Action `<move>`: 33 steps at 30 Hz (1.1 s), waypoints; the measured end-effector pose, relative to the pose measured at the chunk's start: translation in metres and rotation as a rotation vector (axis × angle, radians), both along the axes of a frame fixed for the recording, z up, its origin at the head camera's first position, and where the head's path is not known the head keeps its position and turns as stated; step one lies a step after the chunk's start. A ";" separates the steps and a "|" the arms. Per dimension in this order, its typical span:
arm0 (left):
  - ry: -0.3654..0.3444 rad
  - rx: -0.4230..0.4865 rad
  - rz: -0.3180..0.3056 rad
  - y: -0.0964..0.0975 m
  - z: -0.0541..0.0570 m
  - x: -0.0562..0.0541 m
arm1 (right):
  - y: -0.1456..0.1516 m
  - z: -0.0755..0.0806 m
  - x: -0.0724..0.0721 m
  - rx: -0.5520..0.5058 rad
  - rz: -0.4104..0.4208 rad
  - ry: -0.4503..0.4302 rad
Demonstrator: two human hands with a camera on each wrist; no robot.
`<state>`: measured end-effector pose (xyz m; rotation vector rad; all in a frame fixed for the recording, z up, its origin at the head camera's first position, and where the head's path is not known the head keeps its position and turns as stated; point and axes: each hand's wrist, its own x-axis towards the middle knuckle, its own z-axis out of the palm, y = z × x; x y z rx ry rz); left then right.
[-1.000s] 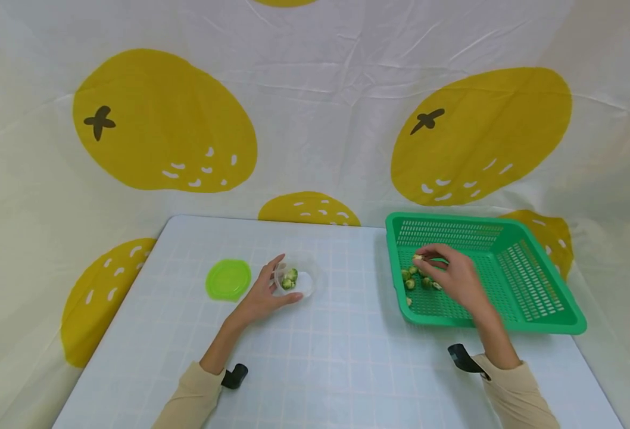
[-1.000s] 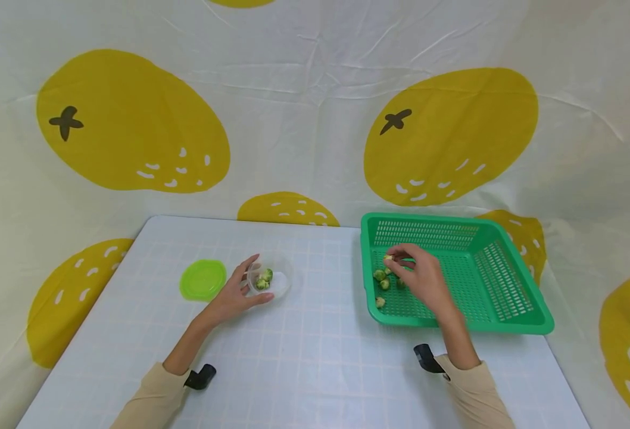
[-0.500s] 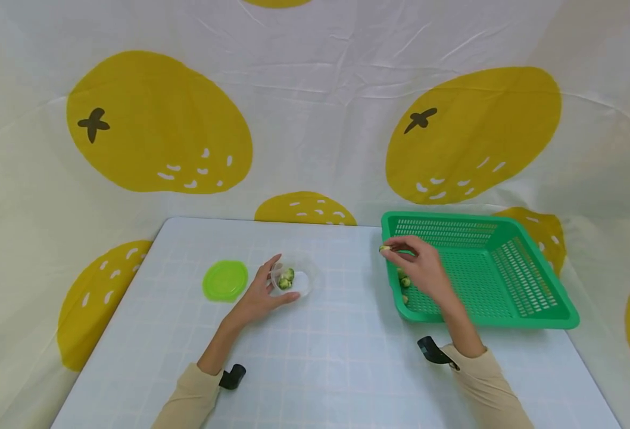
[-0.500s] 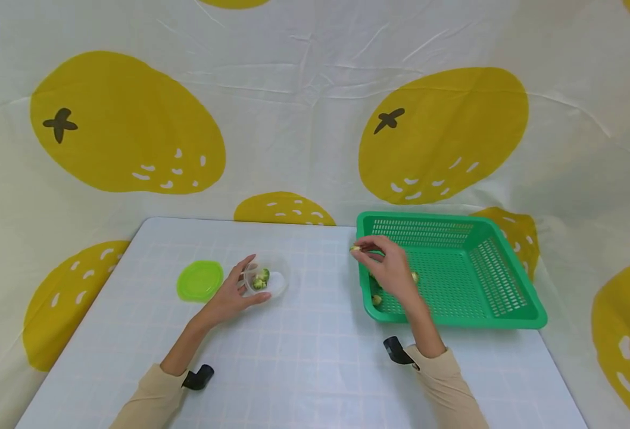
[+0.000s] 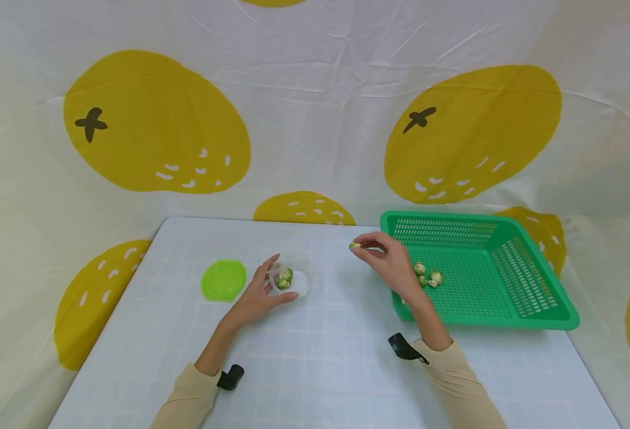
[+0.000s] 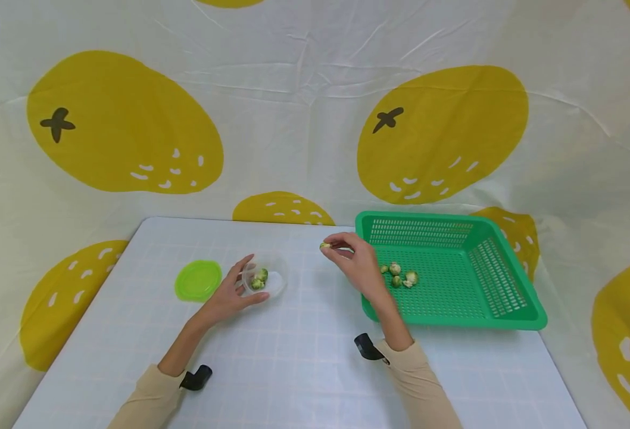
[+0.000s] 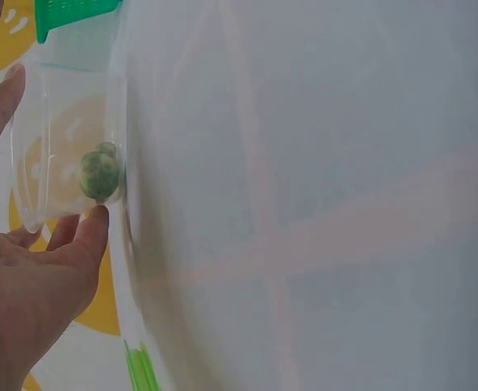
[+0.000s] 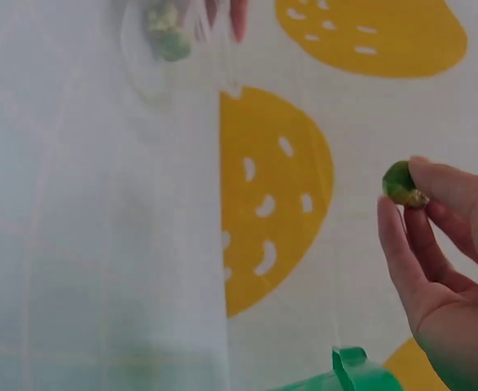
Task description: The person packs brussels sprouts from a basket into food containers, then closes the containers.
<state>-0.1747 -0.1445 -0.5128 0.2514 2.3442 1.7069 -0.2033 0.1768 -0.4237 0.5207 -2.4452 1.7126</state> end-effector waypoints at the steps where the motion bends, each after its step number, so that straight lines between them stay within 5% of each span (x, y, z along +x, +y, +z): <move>1: 0.001 0.001 -0.002 0.000 0.000 0.000 | -0.003 0.000 0.000 -0.001 0.001 0.002; 26: -0.012 -0.012 0.016 0.001 0.003 0.001 | -0.072 -0.014 -0.007 -0.015 0.040 -0.035; 33: 0.002 -0.020 0.019 0.000 0.001 0.000 | -0.083 -0.028 -0.011 -0.009 0.066 -0.035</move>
